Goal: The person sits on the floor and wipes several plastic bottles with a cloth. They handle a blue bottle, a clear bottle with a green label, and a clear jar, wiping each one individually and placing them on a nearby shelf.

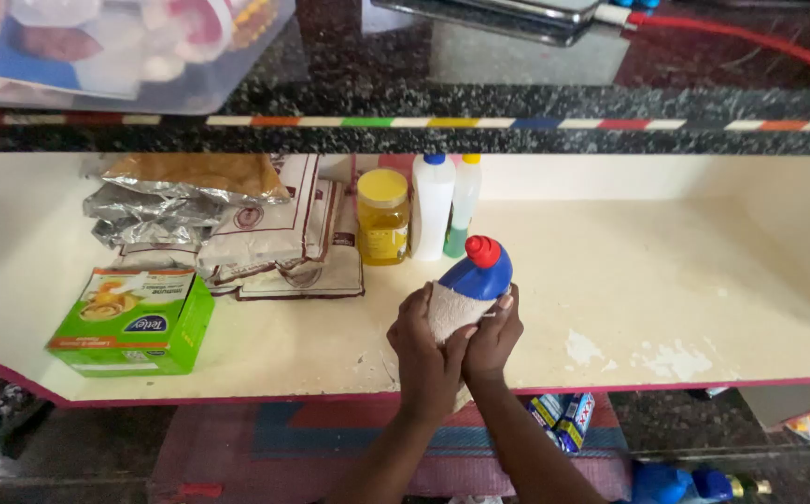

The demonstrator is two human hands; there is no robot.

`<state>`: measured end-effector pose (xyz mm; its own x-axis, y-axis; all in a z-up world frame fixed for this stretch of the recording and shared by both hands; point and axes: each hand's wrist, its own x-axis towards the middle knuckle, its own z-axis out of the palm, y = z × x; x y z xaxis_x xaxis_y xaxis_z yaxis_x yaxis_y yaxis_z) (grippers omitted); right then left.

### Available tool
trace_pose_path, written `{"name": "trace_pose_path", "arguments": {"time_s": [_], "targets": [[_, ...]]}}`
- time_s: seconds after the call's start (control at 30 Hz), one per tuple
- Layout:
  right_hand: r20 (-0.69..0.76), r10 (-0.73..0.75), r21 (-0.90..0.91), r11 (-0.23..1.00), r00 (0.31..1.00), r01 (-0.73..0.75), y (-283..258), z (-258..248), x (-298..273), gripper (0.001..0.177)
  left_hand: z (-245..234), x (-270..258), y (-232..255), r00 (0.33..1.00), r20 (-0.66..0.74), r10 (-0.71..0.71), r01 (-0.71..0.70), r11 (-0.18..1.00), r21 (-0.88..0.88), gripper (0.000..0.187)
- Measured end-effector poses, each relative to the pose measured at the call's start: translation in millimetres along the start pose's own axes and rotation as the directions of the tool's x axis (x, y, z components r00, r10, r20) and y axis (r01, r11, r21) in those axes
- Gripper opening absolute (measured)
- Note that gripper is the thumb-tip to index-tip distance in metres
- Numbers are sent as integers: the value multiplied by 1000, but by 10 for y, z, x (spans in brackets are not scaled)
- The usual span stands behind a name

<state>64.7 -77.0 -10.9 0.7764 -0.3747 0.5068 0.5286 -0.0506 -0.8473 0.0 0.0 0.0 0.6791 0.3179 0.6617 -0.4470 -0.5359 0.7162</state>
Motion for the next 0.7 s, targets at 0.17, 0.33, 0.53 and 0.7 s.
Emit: {"name": "trace_pose_path", "arguments": {"time_s": [0.17,0.33,0.53,0.7], "targets": [[-2,70,-29,997,998,-70,-40,-9,-61,55,-3,-42,-24,999,-34,35,-34,999,36,72],[30,-31,-20,999,999,31,10,-37,-129,52,18,-144,-88,997,-63,45,-39,995,88,73],[67,-29,-113,993,997,37,116,-100,-251,50,50,-301,-93,991,-46,-129,133,987,88,70],[142,-20,-137,990,990,40,155,-192,-439,52,35,-499,-219,977,-29,-213,214,956,202,63]]}}
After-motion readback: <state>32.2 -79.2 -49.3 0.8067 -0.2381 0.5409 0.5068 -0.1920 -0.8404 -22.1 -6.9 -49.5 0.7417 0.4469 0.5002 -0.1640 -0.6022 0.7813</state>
